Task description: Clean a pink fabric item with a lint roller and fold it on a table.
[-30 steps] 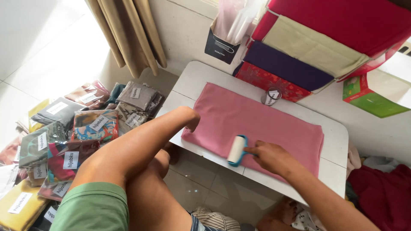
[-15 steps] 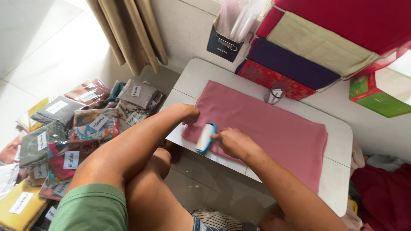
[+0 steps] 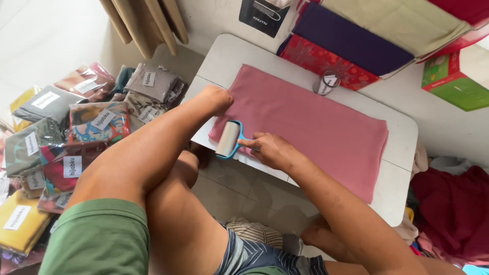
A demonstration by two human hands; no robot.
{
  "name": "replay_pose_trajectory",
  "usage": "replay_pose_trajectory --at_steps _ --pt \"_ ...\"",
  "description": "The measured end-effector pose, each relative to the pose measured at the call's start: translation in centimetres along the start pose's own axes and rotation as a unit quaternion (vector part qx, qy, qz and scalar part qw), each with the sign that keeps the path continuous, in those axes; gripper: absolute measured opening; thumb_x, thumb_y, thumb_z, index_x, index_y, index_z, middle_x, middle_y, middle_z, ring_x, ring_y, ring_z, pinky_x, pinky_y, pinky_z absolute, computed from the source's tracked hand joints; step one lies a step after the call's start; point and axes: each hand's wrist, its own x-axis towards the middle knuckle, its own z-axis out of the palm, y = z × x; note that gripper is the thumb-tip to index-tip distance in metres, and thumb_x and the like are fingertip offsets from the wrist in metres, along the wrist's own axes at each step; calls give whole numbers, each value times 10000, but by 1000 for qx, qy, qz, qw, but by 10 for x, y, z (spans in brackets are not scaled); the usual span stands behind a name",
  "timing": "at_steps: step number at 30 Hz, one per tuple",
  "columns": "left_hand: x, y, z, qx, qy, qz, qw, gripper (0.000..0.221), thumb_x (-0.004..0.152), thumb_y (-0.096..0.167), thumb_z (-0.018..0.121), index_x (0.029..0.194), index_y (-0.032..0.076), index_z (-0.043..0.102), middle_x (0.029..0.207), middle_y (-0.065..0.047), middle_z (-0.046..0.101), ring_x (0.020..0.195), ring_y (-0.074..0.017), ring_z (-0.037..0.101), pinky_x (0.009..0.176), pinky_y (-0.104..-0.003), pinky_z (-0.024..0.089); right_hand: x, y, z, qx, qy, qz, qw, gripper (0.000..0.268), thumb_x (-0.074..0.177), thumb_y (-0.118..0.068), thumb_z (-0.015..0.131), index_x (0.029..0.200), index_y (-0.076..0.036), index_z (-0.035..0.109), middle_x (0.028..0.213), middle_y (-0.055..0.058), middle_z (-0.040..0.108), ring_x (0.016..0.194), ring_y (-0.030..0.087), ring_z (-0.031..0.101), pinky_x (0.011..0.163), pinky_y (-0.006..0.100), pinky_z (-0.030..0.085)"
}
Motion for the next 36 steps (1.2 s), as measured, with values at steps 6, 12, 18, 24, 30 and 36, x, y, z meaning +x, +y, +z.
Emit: replay_pose_trajectory --at_steps 6,12,18,24,30,36 --pt "1 -4 -11 -12 44 18 999 236 786 92 678 988 142 787 983 -87 793 965 -319 769 786 -512 622 4 -3 1 -65 5 18 998 483 903 -197 644 1336 -412 661 996 131 695 912 440 713 789 537 597" --pt "-20 0 -32 -18 -38 23 999 264 862 123 660 1055 221 812 1113 -53 791 1082 -289 751 874 -472 618 25 13 55 26 78 -6 997 483 967 -239 609 1419 -406 563 1022 168 639 966 468 675 809 550 585" --pt "-18 -10 -5 -115 -171 106 973 514 760 237 871 1253 180 737 1235 -134 759 1231 -331 691 1040 -439 581 -52 39 10 1 35 3 999 445 962 -264 620 1388 -389 602 1027 141 661 1002 427 684 854 533 574" --pt "-27 -7 10 -45 -112 89 989 519 660 315 1004 1108 260 750 1189 -39 660 1104 -239 738 926 -351 632 -176 118 -47 -24 -73 121 990 344 902 -354 668 1238 -331 743 1027 167 740 1014 459 684 891 567 558" --pt "-27 -13 16 -54 -95 65 992 531 608 301 1025 1071 290 766 1140 -40 682 1078 -240 766 922 -323 630 -277 257 -41 -123 -172 357 910 487 770 -109 770 1159 -402 796 1082 121 804 1027 379 751 923 458 603" --pt "-33 4 -28 -34 -223 20 974 409 844 344 803 1226 323 659 1268 64 635 1149 -154 680 973 -337 559 -276 204 -82 -198 -260 526 785 443 951 -126 584 1243 -416 746 1351 0 660 1127 252 711 840 399 594"
